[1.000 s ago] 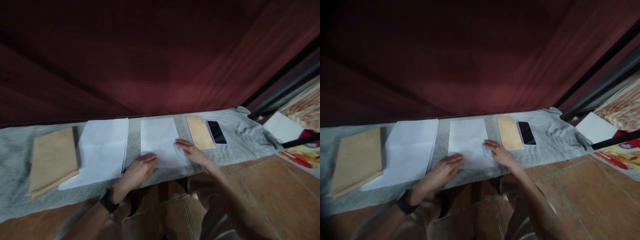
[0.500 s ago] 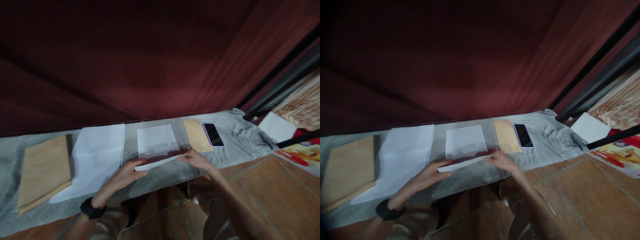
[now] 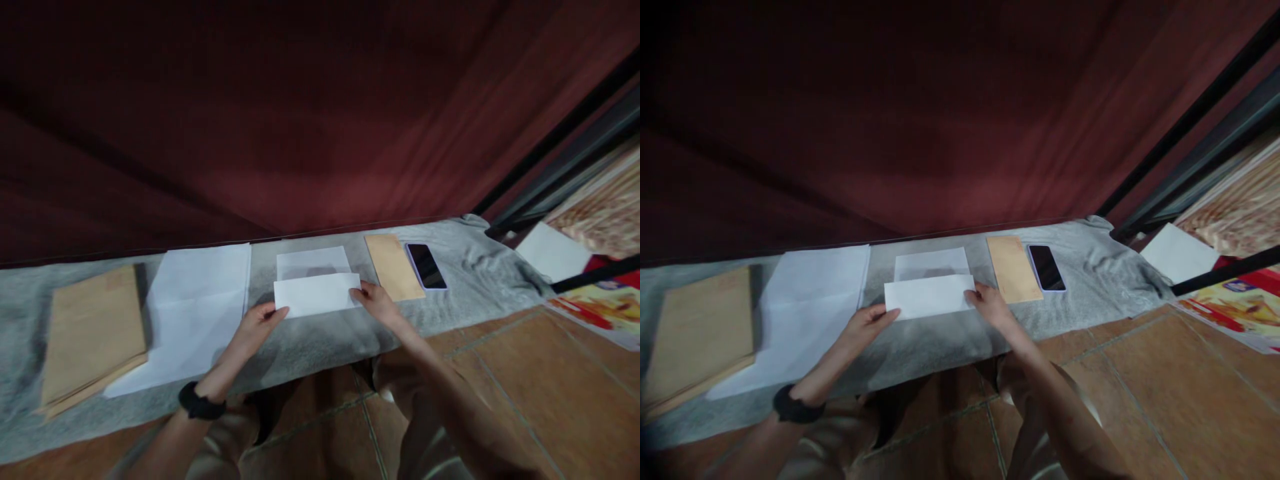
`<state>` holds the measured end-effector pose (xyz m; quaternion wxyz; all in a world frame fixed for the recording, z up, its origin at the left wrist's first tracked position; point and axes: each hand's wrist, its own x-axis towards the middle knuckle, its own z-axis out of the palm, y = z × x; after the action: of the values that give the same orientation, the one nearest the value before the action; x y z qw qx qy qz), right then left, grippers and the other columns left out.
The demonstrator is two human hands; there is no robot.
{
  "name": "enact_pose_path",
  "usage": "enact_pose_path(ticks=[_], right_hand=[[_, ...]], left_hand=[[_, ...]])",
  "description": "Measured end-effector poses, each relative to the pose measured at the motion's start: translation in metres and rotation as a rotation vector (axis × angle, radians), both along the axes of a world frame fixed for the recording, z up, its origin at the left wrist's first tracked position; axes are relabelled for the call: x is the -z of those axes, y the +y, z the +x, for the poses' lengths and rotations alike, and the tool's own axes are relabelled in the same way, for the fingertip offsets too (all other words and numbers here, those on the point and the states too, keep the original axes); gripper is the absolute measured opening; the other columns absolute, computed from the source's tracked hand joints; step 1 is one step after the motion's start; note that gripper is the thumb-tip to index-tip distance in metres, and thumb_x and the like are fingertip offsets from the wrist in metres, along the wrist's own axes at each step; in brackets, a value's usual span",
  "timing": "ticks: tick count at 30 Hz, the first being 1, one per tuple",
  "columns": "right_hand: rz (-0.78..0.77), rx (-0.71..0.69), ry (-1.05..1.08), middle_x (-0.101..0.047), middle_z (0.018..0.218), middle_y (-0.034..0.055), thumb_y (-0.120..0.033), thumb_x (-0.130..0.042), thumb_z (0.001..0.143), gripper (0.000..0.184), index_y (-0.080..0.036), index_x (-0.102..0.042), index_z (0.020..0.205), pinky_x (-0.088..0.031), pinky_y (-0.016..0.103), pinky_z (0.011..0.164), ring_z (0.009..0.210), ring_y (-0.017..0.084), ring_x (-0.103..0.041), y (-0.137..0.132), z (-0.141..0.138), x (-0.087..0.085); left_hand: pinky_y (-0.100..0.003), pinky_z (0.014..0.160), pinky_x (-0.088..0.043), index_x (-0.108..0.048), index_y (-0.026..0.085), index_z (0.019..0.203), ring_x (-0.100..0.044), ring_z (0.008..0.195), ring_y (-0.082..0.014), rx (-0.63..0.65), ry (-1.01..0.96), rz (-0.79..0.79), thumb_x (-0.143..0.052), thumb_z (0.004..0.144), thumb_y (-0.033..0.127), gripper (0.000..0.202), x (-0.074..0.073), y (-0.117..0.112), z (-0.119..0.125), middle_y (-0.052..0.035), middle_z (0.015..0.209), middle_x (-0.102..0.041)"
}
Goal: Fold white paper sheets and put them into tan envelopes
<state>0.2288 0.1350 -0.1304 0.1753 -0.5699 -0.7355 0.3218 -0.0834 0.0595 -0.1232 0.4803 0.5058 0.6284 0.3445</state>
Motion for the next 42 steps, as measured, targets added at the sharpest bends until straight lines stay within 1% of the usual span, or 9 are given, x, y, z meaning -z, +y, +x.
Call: enact_pose_path(ticks=[3, 6, 11, 14, 23, 29, 32, 37, 42], right_hand=[[0.067, 0.040, -0.189, -0.071, 0.078, 0.0026, -0.035, -0.050, 0.101, 0.026, -0.019, -0.069, 0.091, -0.038, 0.025, 0.063, 0.071, 0.016, -0.063, 0.003, -0.010, -0.003], [0.082, 0.066, -0.334, -0.076, 0.088, 0.0053, -0.037, -0.047, 0.104, 0.028, -0.020, -0.069, 0.097, -0.040, 0.024, 0.067, 0.082, 0.018, -0.070, 0.006, -0.018, -0.007], [0.071, 0.104, -0.507, -0.079, 0.097, 0.0084, -0.040, -0.043, 0.107, 0.033, -0.021, -0.070, 0.108, -0.043, 0.026, 0.070, 0.093, 0.021, -0.073, 0.009, -0.031, -0.013], [0.069, 0.121, -0.527, -0.079, 0.099, 0.0081, -0.040, -0.042, 0.107, 0.034, -0.022, -0.070, 0.110, -0.044, 0.025, 0.072, 0.095, 0.021, -0.074, 0.012, -0.034, -0.016], [0.035, 0.072, -0.532, -0.079, 0.099, 0.0071, -0.040, -0.043, 0.106, 0.033, -0.022, -0.071, 0.107, -0.045, 0.025, 0.072, 0.096, 0.022, -0.074, 0.006, -0.024, -0.017], [0.058, 0.119, -0.595, -0.080, 0.097, 0.0084, -0.042, -0.041, 0.107, 0.037, -0.023, -0.072, 0.104, -0.046, 0.026, 0.072, 0.095, 0.023, -0.075, 0.002, -0.029, -0.015], [0.078, 0.141, -0.630, -0.080, 0.095, 0.0090, -0.042, -0.039, 0.108, 0.038, -0.023, -0.072, 0.105, -0.047, 0.027, 0.073, 0.094, 0.024, -0.076, 0.003, -0.035, -0.015], [0.087, 0.173, -0.664, -0.080, 0.095, 0.0107, -0.041, -0.037, 0.108, 0.040, -0.022, -0.071, 0.109, -0.050, 0.029, 0.076, 0.093, 0.024, -0.077, 0.002, -0.041, -0.013], [0.075, 0.168, -0.676, -0.079, 0.096, 0.0118, -0.041, -0.036, 0.108, 0.040, -0.021, -0.071, 0.112, -0.051, 0.029, 0.077, 0.093, 0.024, -0.077, 0.001, -0.041, -0.014]], left_hand=[[-0.031, 0.071, -0.051, -0.075, 0.017, 0.079, -0.064, 0.078, -0.0221, -0.112, 0.013, 0.030, -0.069, 0.070, 0.059, 0.043, 0.001, 0.004, 0.005, -0.0048, 0.081, -0.074], [-0.026, 0.059, -0.045, -0.068, 0.018, 0.072, -0.057, 0.065, -0.0166, -0.176, 0.002, -0.004, -0.068, 0.069, 0.057, 0.039, -0.001, 0.008, 0.005, -0.0003, 0.066, -0.063], [-0.024, 0.050, -0.037, -0.059, 0.020, 0.067, -0.048, 0.054, -0.0128, -0.238, 0.017, -0.021, -0.066, 0.067, 0.055, 0.035, 0.000, 0.015, 0.003, 0.0043, 0.055, -0.051], [-0.023, 0.048, -0.035, -0.056, 0.021, 0.066, -0.045, 0.051, -0.0123, -0.242, 0.064, 0.004, -0.062, 0.068, 0.055, 0.034, 0.002, 0.017, 0.005, 0.0054, 0.053, -0.047], [-0.026, 0.050, -0.045, -0.056, 0.023, 0.072, -0.057, 0.058, -0.0163, -0.182, -0.016, -0.106, -0.064, 0.064, 0.056, 0.036, 0.003, 0.005, 0.004, 0.0038, 0.061, -0.055], [-0.026, 0.051, -0.039, -0.053, 0.024, 0.068, -0.054, 0.052, -0.0155, -0.127, 0.202, -0.008, -0.055, 0.073, 0.050, 0.027, 0.005, 0.009, 0.004, 0.0037, 0.053, -0.053], [-0.026, 0.052, -0.037, -0.054, 0.024, 0.068, -0.054, 0.051, -0.0159, -0.123, 0.254, -0.024, -0.054, 0.075, 0.045, 0.022, 0.006, 0.014, 0.005, 0.0032, 0.051, -0.054], [-0.026, 0.051, -0.037, -0.057, 0.023, 0.074, -0.053, 0.050, -0.0153, -0.151, 0.206, -0.059, -0.057, 0.074, 0.044, 0.021, 0.007, 0.019, 0.005, 0.0043, 0.052, -0.055], [-0.026, 0.053, -0.041, -0.062, 0.022, 0.083, -0.056, 0.056, -0.0159, -0.114, 0.046, -0.121, -0.066, 0.068, 0.054, 0.035, -0.002, 0.014, 0.001, 0.0031, 0.059, -0.060]])
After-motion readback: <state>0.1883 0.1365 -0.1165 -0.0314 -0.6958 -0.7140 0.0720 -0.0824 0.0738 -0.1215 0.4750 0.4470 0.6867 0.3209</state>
